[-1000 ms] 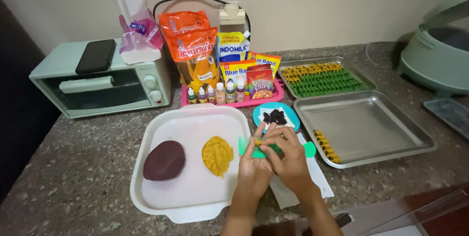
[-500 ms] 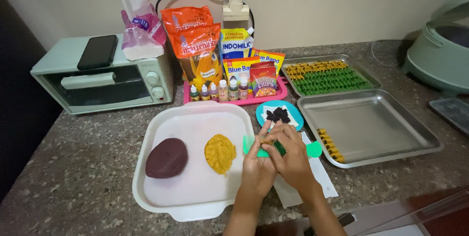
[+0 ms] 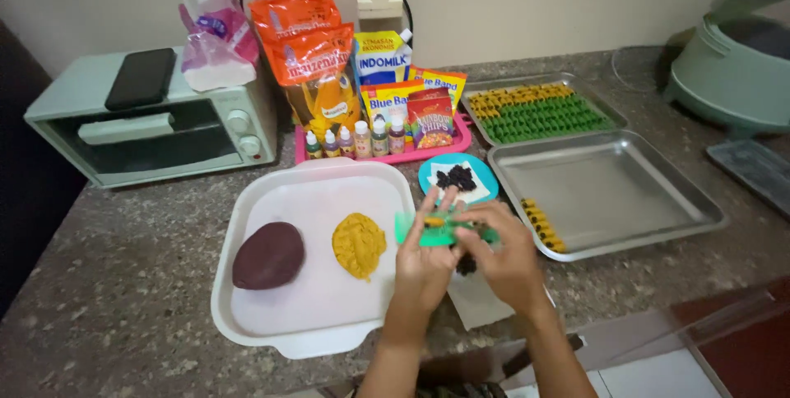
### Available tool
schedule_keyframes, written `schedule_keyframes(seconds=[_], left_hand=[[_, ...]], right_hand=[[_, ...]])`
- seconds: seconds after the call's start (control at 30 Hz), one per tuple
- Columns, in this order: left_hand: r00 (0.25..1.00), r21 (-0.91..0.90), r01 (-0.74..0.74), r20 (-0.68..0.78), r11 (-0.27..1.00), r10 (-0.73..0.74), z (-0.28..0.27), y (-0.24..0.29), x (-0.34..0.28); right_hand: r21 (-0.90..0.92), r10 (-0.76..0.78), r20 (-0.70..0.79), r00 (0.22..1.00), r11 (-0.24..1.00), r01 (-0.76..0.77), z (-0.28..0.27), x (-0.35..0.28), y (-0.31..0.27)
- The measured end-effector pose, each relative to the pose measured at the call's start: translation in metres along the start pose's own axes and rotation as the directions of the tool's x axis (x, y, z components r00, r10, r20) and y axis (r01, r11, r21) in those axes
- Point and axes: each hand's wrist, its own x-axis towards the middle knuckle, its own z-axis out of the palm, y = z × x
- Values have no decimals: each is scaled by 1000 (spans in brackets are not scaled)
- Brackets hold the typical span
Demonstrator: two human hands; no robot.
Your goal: Shaping and arranging small pieces of colored dough on a tray to make pastries
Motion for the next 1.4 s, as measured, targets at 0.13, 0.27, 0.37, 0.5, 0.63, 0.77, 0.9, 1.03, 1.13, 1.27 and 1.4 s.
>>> schedule_keyframes(seconds=[0.13, 0.27, 0.37, 0.5, 0.63, 0.77, 0.9, 1.03, 1.13, 1.27, 1.4], left_hand=[[998, -5, -55, -13, 998, 55, -21, 0, 8], [993, -30, -89, -76, 996, 86, -13, 1, 4], [958, 50, -104, -263, 993, 114, 32, 5, -5], [944, 68, -98, -311, 993, 114, 34, 5, -4], [939, 55, -93, -328, 994, 106, 40, 5, -4], [946, 63, -91, -308, 994, 106, 43, 5, -6], [951, 49, -95, -292, 994, 105, 39, 5, -5], [951, 52, -92, -291, 994, 103, 40, 6, -6], [950, 41, -87, -296, 995, 95, 42, 6, -7], [941, 26, -85, -326, 996, 88, 45, 7, -7], [949, -1, -91, -302, 996, 87, 32, 6, -3]], right_hand=[[53, 238, -93, 967, 971, -234, -17, -38, 35], [-11, 433, -72, 899, 901, -434, -6, -69, 76], [-119, 273, -51, 961, 954, -277, -5, -77, 84], [-224, 45, -69, 997, 973, -60, 7, -81, 94], [-310, 98, -64, 993, 944, -113, 10, -81, 90], [-324, 98, -68, 993, 939, -115, 9, -80, 85], [-321, 126, -86, 988, 936, -148, 8, -81, 89], [-267, 194, -43, 980, 943, -199, 5, -85, 94], [-217, 230, -44, 972, 948, -234, 2, -87, 91], [-191, 272, -63, 960, 941, -279, 1, -84, 86], [-190, 247, -67, 967, 948, -255, 1, -85, 89]])
